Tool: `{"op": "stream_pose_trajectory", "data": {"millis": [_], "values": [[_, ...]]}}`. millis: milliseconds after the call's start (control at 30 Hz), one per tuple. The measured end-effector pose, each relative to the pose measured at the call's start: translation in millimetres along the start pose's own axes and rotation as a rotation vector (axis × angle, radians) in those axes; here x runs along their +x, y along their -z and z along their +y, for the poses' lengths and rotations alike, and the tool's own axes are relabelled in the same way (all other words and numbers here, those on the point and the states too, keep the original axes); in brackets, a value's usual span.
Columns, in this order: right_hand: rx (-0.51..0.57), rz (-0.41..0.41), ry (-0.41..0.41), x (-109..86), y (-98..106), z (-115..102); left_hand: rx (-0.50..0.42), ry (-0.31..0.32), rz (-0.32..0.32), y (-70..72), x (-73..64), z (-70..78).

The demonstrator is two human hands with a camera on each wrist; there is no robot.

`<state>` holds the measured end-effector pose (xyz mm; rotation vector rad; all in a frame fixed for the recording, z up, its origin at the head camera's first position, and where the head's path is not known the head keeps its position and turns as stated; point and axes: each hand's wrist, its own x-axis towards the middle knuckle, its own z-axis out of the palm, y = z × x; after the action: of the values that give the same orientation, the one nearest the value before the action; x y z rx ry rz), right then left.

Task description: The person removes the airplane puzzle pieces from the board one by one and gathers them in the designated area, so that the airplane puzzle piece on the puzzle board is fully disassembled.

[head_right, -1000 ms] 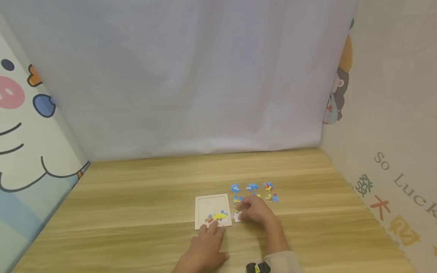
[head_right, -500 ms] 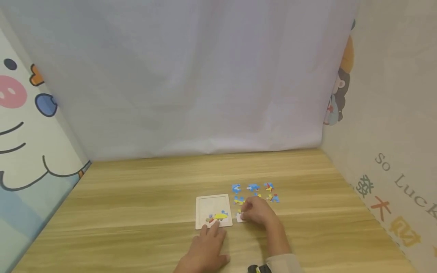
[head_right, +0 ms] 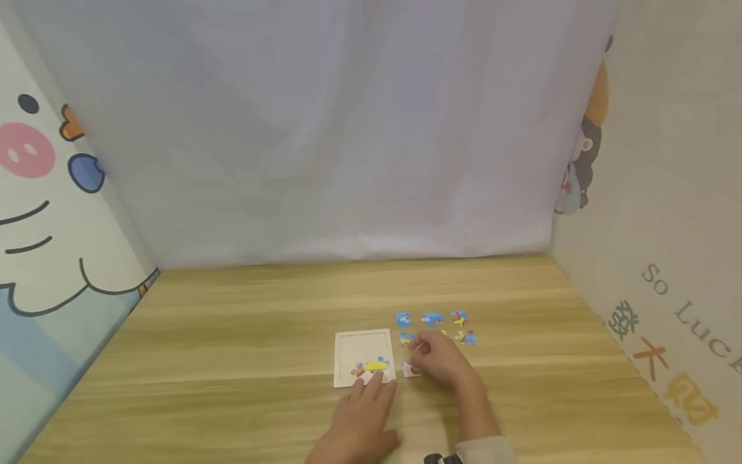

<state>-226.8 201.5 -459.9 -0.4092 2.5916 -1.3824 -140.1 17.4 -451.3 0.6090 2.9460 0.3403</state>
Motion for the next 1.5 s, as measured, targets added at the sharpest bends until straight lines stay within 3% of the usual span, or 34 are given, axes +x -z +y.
{"op": "stream_pose_trajectory", "data": {"millis": [133,400,867,1233,1500], "values": [[0.005,0.006,0.021,3.9,-0.7,-4.6,0.007,0.017,0.027,-1.9,4.4,3.8],[0.002,0.023,0.108,13.0,-5.2,-12.1,-0.027,0.051,-0.105,-4.1,9.1,6.4],[0.033,-0.028,0.206,28.6,-24.9,-18.2,0.037,0.040,-0.050,-10.6,9.2,5.7],[0.090,-0.188,0.193,47.2,-39.0,-21.2,0.073,0.040,-0.058,-6.9,9.7,4.9],[-0.044,-0.243,0.208,54.0,-45.6,-20.8,0.056,0.037,-0.098,-6.7,10.1,4.3]]}}
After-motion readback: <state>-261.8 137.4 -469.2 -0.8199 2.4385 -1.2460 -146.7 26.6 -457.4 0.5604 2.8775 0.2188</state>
